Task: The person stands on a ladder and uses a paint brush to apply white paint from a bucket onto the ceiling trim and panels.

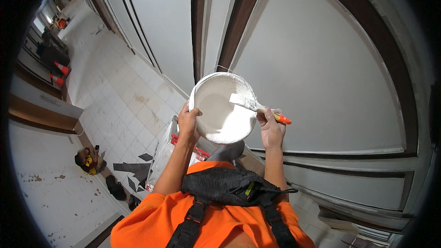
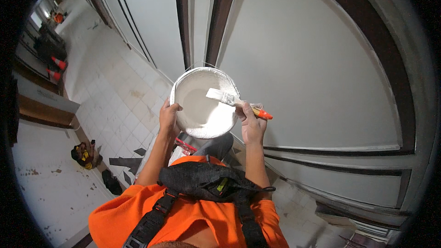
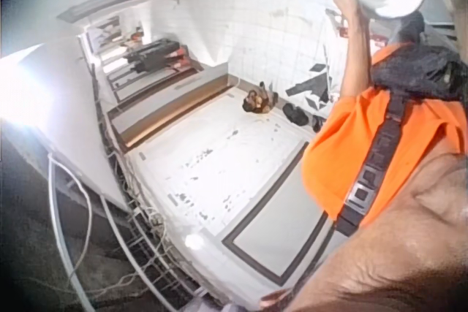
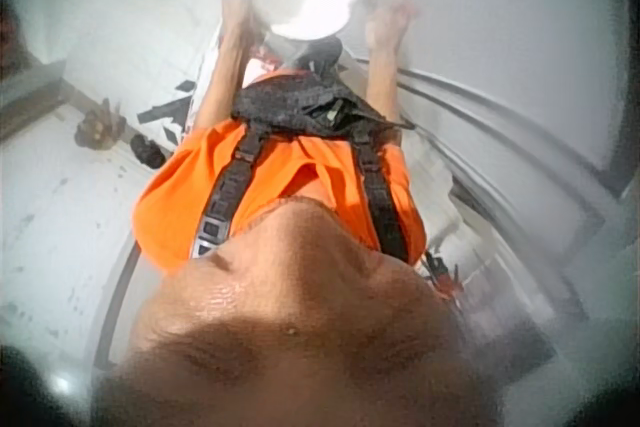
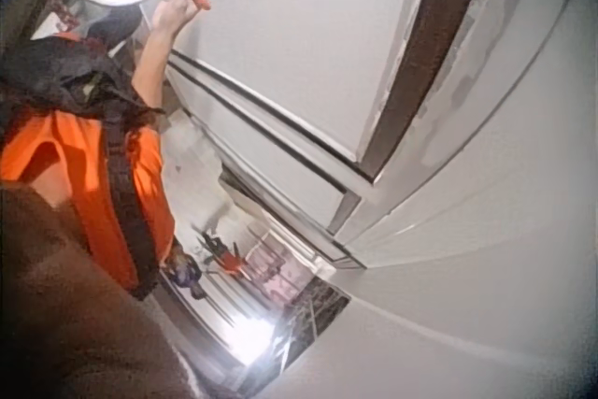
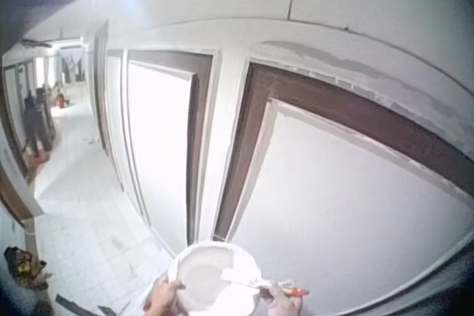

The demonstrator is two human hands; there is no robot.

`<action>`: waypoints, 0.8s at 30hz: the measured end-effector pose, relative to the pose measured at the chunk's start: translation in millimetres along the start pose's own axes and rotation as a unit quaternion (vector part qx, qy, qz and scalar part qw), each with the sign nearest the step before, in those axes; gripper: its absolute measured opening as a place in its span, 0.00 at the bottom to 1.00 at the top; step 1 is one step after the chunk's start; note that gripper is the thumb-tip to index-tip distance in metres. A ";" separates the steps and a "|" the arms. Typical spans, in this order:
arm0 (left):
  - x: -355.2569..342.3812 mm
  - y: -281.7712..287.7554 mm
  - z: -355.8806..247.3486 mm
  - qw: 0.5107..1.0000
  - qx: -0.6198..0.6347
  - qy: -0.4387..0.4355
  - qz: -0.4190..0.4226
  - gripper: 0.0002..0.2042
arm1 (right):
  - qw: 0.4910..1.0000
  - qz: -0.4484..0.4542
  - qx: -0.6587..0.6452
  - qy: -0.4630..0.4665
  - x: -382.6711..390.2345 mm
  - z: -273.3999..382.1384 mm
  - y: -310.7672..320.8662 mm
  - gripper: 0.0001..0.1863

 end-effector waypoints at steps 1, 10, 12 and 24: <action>0.6 -0.2 -0.5 1.000 0.000 0.001 -0.003 0.25 | 1.000 0.010 -0.019 0.003 0.9 0.5 -2.3 0.09; 2.0 7.1 1.5 1.000 -0.001 -0.010 -0.018 0.25 | 0.994 0.082 -0.069 0.026 5.0 -1.8 0.0 0.13; -11.9 18.7 20.0 0.999 0.037 -0.003 -0.035 0.25 | 0.994 0.070 -0.080 0.024 0.1 3.1 -13.9 0.12; -36.8 46.0 24.4 0.989 0.143 -0.047 -0.007 0.29 | 0.882 0.211 -0.056 0.417 -125.3 184.0 -244.3 0.12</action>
Point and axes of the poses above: each hand's wrist, its own x-axis away from the middle knuckle, its own y-axis out of the back of the hand, z = x × y, the point moved 2 cm from there along -x, towards the middle knuckle
